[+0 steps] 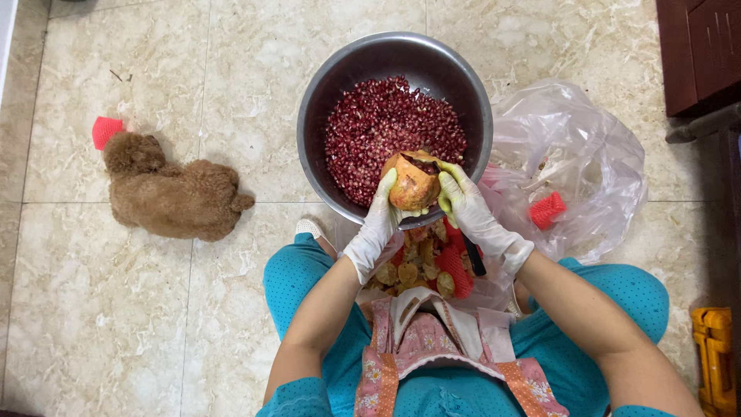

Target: The person peels and de-seeds pomegranates. They use a utility knife to score and slice the outer skin, peel open sections of the fruit by hand, and separate the arils into a large stainless steel bowl.

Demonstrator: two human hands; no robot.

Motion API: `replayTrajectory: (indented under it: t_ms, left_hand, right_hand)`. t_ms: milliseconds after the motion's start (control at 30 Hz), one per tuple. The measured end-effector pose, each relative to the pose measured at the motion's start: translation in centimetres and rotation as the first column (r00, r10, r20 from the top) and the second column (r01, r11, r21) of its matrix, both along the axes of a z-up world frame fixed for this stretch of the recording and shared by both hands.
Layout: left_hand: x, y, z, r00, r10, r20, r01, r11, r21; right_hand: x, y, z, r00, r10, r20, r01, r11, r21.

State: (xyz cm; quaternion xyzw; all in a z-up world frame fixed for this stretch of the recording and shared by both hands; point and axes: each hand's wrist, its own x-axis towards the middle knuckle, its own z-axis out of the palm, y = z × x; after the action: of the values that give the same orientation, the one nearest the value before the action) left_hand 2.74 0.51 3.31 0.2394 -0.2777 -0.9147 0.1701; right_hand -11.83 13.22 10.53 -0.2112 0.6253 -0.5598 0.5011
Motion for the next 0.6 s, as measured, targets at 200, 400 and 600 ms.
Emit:
replayTrajectory:
  t_ms: [200, 400, 600]
  left_hand:
    - [0.7, -1.8, 2.4, 0.994, -0.042, 0.096, 0.062, 0.975, -0.214]
    - [1.7, -3.4, 4.0, 0.975, -0.046, 0.217, 0.159, 0.827, -0.539]
    - [1.1, -2.5, 3.7, 0.966, 0.081, 0.247, 0.088, 0.791, -0.606]
  right_hand:
    - [-3.5, 0.2, 2.7, 0.940, 0.342, -0.018, -0.337, 0.933, 0.125]
    - [-5.3, 0.4, 2.4, 0.886, 0.464, 0.016, -0.463, 0.880, 0.106]
    - [-2.5, -0.3, 1.4, 0.955, 0.296, -0.013, -0.289, 0.939, 0.185]
